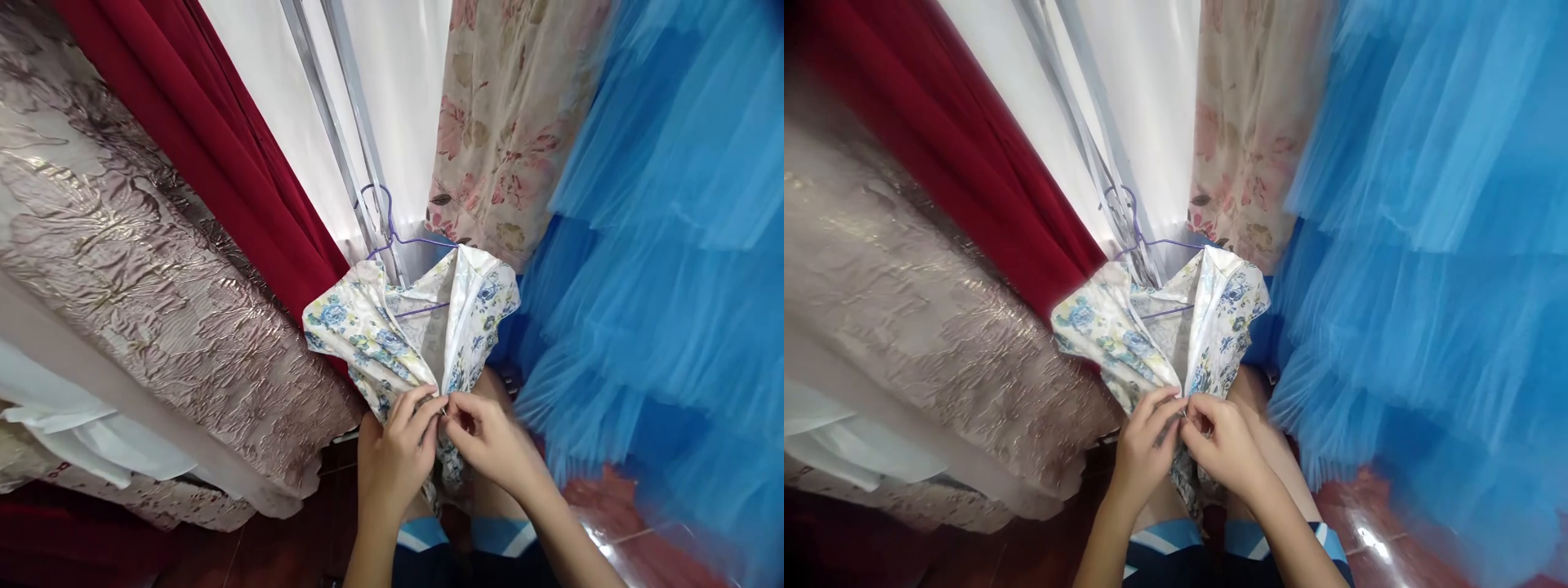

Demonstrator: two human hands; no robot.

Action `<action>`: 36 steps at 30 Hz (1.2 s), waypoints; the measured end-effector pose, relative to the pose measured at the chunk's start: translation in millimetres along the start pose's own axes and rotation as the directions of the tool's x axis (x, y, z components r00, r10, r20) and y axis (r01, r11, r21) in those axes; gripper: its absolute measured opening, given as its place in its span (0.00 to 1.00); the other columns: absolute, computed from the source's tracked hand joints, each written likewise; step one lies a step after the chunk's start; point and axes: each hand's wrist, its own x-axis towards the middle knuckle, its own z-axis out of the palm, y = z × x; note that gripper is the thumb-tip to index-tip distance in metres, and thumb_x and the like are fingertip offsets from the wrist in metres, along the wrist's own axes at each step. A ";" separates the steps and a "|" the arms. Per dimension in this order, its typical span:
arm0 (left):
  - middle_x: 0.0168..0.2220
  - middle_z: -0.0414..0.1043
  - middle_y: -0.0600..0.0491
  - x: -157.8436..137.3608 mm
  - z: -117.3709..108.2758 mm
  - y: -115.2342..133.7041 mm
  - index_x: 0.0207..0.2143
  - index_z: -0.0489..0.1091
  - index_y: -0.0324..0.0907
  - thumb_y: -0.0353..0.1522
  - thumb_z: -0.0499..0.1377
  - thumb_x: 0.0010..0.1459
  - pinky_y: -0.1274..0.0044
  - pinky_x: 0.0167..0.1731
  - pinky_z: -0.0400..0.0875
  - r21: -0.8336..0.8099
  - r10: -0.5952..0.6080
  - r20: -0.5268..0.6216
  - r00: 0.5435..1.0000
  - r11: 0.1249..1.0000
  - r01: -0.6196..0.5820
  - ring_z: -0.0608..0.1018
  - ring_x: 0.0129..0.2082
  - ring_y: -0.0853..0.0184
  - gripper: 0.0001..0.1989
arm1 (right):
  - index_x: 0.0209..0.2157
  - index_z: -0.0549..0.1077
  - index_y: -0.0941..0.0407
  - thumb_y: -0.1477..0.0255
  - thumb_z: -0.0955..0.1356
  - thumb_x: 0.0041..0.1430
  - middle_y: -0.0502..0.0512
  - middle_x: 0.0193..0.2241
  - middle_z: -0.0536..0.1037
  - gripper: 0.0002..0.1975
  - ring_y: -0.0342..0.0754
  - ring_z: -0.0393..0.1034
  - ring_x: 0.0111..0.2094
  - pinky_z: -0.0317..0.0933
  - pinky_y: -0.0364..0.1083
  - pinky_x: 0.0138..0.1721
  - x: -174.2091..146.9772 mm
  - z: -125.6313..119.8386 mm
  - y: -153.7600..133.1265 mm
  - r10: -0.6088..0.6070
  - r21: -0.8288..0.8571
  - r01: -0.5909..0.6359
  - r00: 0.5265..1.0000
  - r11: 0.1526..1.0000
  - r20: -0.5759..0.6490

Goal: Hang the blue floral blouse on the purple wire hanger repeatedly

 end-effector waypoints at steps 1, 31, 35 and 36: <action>0.49 0.75 0.50 5.2 0.6 0.1 0.47 0.76 0.50 0.24 0.57 0.62 0.69 0.52 0.73 -0.021 0.028 0.054 0.998 0.999 -0.027 0.77 0.51 0.61 0.16 | 0.22 0.62 0.55 0.74 0.65 0.57 0.47 0.20 0.66 0.11 0.43 0.59 0.25 0.51 0.42 0.27 -0.3 -5.1 -1.8 -0.002 -0.007 0.002 1.000 1.000 0.009; 0.44 0.77 0.50 201.4 -38.9 -2.0 0.35 0.72 0.42 0.32 0.61 0.62 0.68 0.49 0.70 0.101 0.215 -0.429 0.877 0.977 -0.190 0.74 0.49 0.61 0.03 | 0.24 0.55 0.55 0.61 0.61 0.69 0.47 0.24 0.56 0.21 0.43 0.52 0.28 0.50 0.43 0.31 -4.3 1.7 20.9 -0.018 0.171 -0.015 0.982 0.985 0.190; 0.40 0.76 0.50 220.7 -46.4 -5.6 0.39 0.71 0.41 0.33 0.59 0.64 0.75 0.44 0.71 0.028 0.172 -0.447 0.878 0.984 -0.178 0.76 0.42 0.66 0.05 | 0.23 0.57 0.55 0.61 0.62 0.69 0.47 0.24 0.59 0.21 0.43 0.54 0.27 0.51 0.43 0.31 -10.3 2.6 30.9 -0.005 0.147 -0.030 0.972 0.989 0.235; 0.38 0.75 0.51 218.0 -47.0 -7.1 0.39 0.71 0.41 0.33 0.58 0.64 0.76 0.42 0.71 0.005 0.157 -0.437 0.886 0.985 -0.172 0.77 0.39 0.68 0.05 | 0.23 0.59 0.55 0.61 0.62 0.69 0.47 0.24 0.60 0.21 0.43 0.56 0.27 0.52 0.43 0.31 -11.9 3.2 34.4 0.003 0.128 -0.034 0.972 0.991 0.236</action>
